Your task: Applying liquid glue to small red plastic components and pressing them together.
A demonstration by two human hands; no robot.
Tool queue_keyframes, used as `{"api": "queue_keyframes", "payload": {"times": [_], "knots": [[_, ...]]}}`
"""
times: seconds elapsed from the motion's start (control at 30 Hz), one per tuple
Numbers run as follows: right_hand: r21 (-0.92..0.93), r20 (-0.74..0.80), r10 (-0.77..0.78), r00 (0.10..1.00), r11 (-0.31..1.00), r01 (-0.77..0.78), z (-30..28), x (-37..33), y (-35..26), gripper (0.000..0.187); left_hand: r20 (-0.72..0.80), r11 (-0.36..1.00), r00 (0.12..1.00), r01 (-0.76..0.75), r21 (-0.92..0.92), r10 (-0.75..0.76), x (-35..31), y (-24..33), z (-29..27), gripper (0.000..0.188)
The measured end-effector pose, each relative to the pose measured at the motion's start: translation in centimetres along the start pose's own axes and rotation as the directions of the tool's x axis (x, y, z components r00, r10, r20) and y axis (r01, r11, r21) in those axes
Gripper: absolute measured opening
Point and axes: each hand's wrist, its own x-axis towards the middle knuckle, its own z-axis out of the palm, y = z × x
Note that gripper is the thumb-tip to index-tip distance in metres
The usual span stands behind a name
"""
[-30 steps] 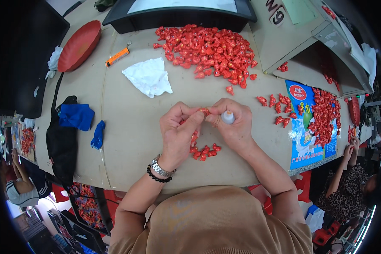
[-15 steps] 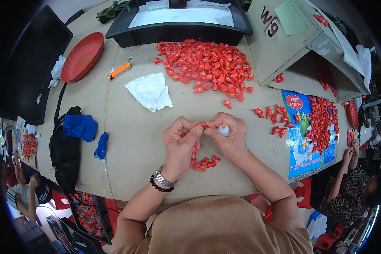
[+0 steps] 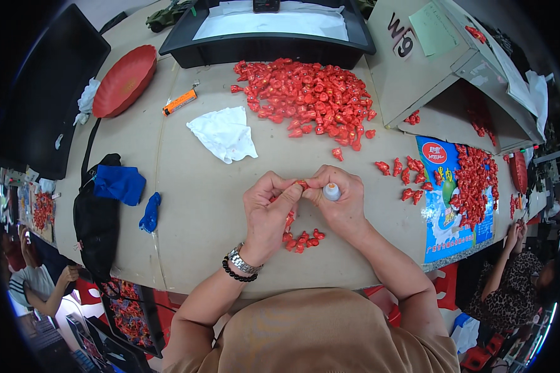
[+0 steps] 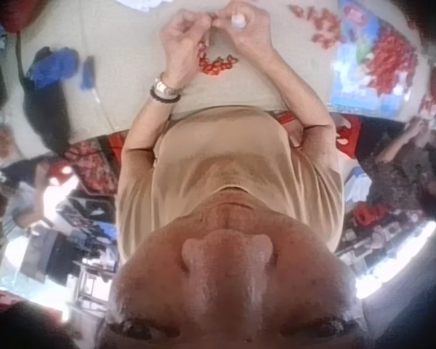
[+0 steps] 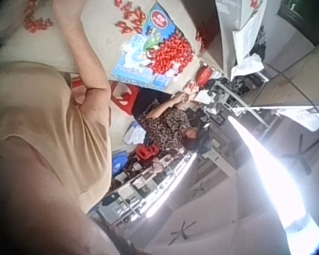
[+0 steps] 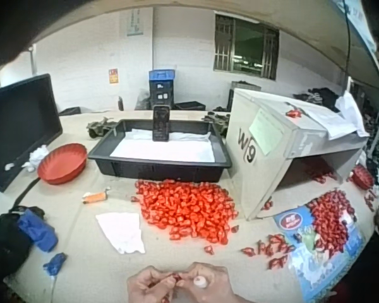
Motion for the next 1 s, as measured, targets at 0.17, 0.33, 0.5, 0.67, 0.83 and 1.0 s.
{"api": "queue_keyframes", "payload": {"times": [0.17, 0.33, 0.5, 0.67, 0.83, 1.0], "knots": [[0.003, -0.002, 0.003, 1.000, 1.000, -0.003, 0.0, 0.0, 0.0, 0.015, -0.006, 1.000, 1.000, -0.002, 0.001, 0.002, 0.0, 0.0, 0.0, 0.012], [0.012, -0.013, -0.007, 1.000, 1.000, 0.007, 0.1, -0.1, -0.1, 0.014, -0.001, 1.000, 1.000, -0.008, 0.004, 0.008, 0.0, -0.1, 0.0, 0.012], [0.003, -0.040, -0.016, 0.999, 1.000, 0.016, 0.0, 0.2, -0.9, 0.014, 0.012, 0.999, 0.999, -0.039, 0.002, 0.039, 0.2, 0.3, 0.1, 0.006], [0.018, -0.067, 0.117, 0.991, 0.993, -0.116, -0.9, 0.5, -1.0, 0.010, 0.045, 0.998, 0.998, 0.035, 0.044, -0.037, 0.9, 1.2, -0.2, 0.012], [0.107, -0.170, 0.247, 0.954, 0.967, -0.231, -2.5, 1.8, -3.8, 0.007, 0.023, 0.972, 0.985, 0.174, -0.158, -0.172, 1.2, 2.3, -0.6, 0.028], [-0.009, -0.332, 0.314, 0.890, 0.942, -0.336, -6.7, 2.7, -4.2, 0.005, 0.077, 0.681, 0.932, 0.313, -0.662, -0.354, 2.5, 2.6, -3.0, 0.042]]}}
